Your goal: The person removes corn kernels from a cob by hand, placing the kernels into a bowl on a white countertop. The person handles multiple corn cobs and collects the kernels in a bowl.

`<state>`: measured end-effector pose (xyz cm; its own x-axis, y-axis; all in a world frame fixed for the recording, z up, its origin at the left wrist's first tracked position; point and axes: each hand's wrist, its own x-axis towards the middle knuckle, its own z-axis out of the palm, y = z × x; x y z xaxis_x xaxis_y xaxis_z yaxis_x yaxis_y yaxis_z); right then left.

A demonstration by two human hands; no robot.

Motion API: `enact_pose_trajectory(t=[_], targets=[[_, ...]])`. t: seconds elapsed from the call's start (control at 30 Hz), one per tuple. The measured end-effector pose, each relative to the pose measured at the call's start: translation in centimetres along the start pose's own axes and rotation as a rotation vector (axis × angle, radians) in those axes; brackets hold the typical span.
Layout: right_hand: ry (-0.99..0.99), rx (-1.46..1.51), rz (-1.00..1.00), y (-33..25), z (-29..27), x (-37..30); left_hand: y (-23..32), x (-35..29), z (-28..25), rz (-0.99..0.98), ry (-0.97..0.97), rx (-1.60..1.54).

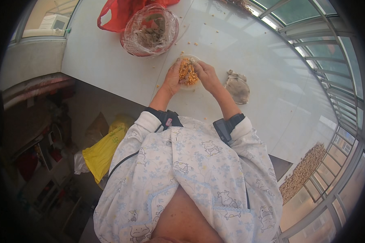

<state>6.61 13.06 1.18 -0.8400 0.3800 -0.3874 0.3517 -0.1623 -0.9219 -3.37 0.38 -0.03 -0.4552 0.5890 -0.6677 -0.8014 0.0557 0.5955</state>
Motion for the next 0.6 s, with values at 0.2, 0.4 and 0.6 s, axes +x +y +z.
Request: enact_pose_trajectory(t=[0.2, 0.4, 0.6], targets=[[0.077, -0.033, -0.102, 0.8, 1.2, 0.1, -0.9, 0.2, 0.0, 0.116, 0.099, 0.113], [0.043, -0.08, 0.069, 1.1, 1.0, 0.6, -2.2, 1.5, -0.3, 0.263, 0.163, 0.278], [0.13, -0.274, -0.319, 0.9, 1.8, 0.2, -1.3, 0.6, 0.1, 0.048, 0.124, 0.081]])
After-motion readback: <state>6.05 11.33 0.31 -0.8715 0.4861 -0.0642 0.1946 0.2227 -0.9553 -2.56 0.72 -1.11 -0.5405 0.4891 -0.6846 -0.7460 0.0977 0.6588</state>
